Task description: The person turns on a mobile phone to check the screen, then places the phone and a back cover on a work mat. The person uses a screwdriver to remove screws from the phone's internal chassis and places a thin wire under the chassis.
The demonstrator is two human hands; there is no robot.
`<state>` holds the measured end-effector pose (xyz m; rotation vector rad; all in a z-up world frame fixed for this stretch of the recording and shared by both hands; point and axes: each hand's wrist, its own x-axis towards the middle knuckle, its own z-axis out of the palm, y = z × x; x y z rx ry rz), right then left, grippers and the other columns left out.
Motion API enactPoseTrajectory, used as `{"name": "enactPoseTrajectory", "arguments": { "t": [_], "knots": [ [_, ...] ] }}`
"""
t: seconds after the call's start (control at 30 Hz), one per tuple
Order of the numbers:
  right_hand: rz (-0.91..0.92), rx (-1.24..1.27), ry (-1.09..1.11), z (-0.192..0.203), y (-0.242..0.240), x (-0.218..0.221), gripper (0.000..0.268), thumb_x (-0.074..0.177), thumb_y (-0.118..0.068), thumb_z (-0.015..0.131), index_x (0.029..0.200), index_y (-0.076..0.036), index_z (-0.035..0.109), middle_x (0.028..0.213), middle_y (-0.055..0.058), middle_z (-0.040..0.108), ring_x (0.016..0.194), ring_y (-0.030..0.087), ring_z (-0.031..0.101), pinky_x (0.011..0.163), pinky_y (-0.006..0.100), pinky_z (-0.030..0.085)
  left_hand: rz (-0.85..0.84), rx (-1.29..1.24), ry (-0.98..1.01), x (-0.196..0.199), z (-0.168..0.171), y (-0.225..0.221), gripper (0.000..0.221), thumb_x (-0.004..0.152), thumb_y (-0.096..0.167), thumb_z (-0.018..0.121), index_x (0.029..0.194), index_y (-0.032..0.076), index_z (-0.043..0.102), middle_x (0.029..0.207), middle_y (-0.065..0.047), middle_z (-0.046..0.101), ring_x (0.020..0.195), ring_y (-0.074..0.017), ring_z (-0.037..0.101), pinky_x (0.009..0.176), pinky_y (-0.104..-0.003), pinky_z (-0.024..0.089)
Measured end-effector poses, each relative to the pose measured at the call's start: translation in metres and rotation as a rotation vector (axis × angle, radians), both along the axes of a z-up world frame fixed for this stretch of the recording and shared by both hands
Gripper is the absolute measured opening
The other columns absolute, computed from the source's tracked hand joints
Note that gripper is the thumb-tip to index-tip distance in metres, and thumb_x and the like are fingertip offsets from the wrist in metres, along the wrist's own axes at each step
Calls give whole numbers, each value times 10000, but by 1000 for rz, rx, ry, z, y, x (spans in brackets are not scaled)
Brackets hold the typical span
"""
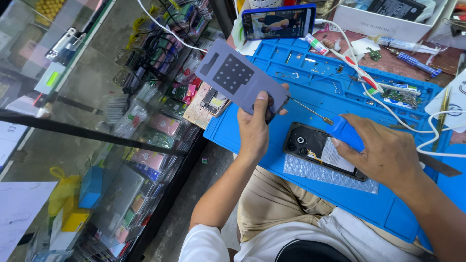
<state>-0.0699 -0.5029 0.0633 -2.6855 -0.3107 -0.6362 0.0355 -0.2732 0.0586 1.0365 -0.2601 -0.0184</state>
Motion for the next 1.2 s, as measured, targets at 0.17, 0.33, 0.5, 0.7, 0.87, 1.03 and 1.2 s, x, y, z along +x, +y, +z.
{"name": "enactPoseTrajectory", "arguments": {
  "t": [0.17,0.33,0.5,0.7,0.87,1.03,1.2],
  "knots": [
    [25,-6,-21,-3,0,-1,479,857,-303,781,1254,-57,676,996,109,744,793,272,734,660,403,574,-28,7,-15,0,-2,0,332,1144,254,525,1199,-55,632,1218,-229,724,887,-196,679,785,-334,600],
    [22,0,8,-4,-2,-2,493,821,-332,789,1228,-74,683,997,101,745,776,273,731,633,405,570,-24,-9,20,2,-2,1,320,1113,251,532,1197,-46,617,1194,-233,715,963,-202,703,778,-338,598],
    [42,2,4,-4,-3,-1,504,806,-339,782,1218,-67,680,1024,105,748,789,268,733,631,398,571,-2,-13,6,3,-2,-1,311,1112,250,546,1170,-48,611,1167,-240,712,962,-213,698,774,-345,600],
    [48,-8,13,-5,-4,-1,512,804,-343,788,1217,-58,681,1011,112,751,790,266,739,624,392,575,8,-17,15,3,-2,0,304,1108,252,552,1153,-44,607,1112,-215,668,1086,-232,720,767,-359,599],
    [45,-2,0,-4,-3,-1,505,808,-339,783,1220,-64,681,1039,112,755,800,264,740,636,391,580,-21,-21,28,2,0,0,291,1097,257,544,1177,-19,588,1203,-253,699,998,-212,699,774,-349,598],
    [40,-10,12,-4,-3,-1,512,805,-348,786,1218,-63,683,1028,111,755,792,264,739,623,391,577,-31,-23,32,2,-2,-1,282,1103,254,547,1162,-19,584,1194,-262,700,986,-216,705,772,-358,600],
    [30,-13,8,-3,-2,-2,509,811,-354,785,1217,-65,680,1003,104,752,782,263,736,617,394,574,-31,-12,48,-1,-4,-3,281,1095,255,545,1160,-14,597,1194,-258,705,956,-202,697,775,-355,599]
  ]
}}
